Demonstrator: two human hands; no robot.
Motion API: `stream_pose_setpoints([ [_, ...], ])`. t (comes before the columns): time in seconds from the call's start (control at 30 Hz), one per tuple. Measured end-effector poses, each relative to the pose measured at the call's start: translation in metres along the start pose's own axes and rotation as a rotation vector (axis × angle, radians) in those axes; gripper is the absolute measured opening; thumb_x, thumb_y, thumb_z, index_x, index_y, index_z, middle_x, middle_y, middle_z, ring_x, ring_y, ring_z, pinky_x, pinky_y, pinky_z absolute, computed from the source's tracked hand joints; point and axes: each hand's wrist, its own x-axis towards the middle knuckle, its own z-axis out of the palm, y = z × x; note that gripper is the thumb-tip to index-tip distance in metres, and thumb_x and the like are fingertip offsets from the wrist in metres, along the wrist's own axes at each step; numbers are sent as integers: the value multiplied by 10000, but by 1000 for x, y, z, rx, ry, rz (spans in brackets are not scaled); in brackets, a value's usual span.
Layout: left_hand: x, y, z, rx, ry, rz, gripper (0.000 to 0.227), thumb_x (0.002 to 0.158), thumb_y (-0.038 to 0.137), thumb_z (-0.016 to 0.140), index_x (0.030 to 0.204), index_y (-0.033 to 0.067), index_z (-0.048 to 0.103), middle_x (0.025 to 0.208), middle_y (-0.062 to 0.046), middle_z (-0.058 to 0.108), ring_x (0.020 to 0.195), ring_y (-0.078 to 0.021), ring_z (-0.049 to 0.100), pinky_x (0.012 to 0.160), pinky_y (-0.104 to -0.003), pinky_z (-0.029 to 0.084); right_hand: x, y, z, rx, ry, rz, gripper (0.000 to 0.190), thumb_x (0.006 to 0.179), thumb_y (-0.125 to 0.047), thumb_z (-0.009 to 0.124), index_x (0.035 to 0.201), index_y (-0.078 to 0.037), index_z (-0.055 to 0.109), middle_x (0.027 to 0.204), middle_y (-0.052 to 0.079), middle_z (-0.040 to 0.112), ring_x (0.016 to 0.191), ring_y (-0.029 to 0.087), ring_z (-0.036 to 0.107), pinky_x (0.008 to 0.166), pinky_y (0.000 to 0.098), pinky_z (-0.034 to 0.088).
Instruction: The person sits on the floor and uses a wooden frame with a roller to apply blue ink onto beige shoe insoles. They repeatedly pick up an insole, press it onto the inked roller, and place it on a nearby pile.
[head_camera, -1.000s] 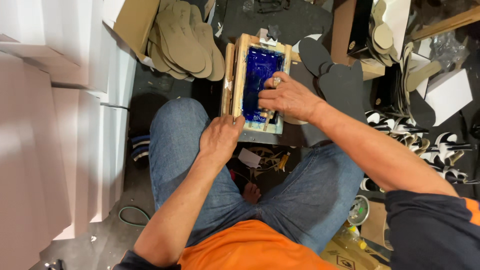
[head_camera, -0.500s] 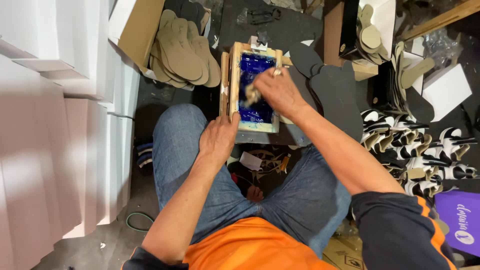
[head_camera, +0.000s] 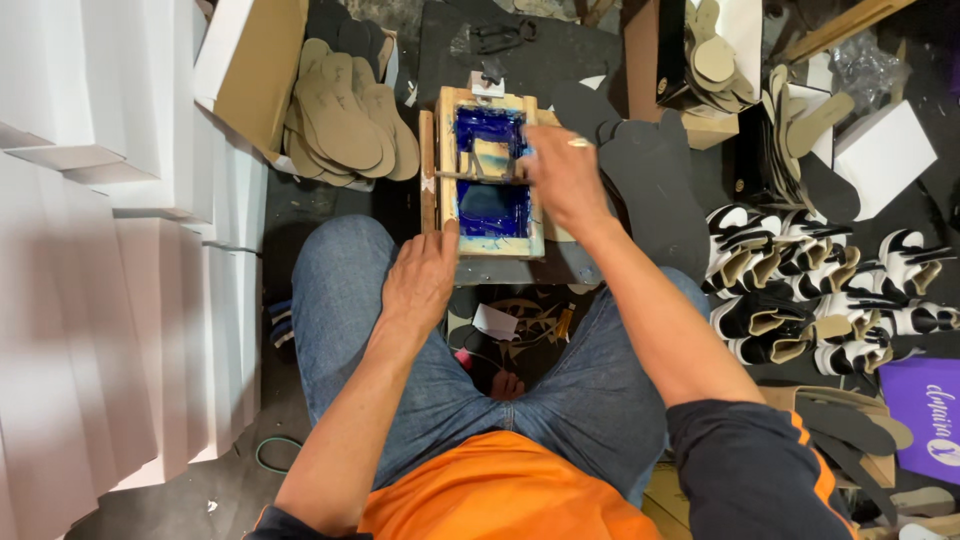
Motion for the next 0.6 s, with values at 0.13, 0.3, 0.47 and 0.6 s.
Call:
stream_pose_setpoints([
  [0.13, 1, 1, -4, -54, 75, -24, 562, 827, 212, 772, 1302, -9, 570, 935, -139, 650, 883, -284, 658, 854, -384, 557, -48, 56, -1, -208, -223, 419, 525, 957, -267, 738, 1388, -16, 574, 1267, 201, 570, 1150, 439, 616, 955, 531, 503],
  [0.3, -4, 0, 9, -147, 154, -75, 585, 853, 255, 791, 1318, -20, 566, 947, -157, 633, 921, -302, 661, 889, -403, 559, -80, 59, 9, -252, -429, 552, 652, 814, -260, 836, 1405, -146, 586, 1244, 126, 541, 1169, 391, 598, 972, 492, 433],
  [0.47, -4, -1, 9, -146, 180, -66, 571, 844, 270, 804, 1286, -23, 590, 977, -139, 638, 919, -285, 663, 885, -385, 556, -103, 85, -2, -27, -352, 745, 396, 863, -208, 775, 1240, -116, 693, 1151, 149, 644, 1109, 394, 668, 914, 482, 550],
  [0.6, 2, 0, -1, -116, 157, -51, 612, 771, 260, 853, 1256, -20, 606, 970, -132, 647, 883, -272, 666, 866, -382, 558, -124, 85, -46, 133, -261, 878, 314, 915, -195, 694, 1218, -118, 723, 1046, 133, 747, 1062, 359, 704, 871, 481, 567],
])
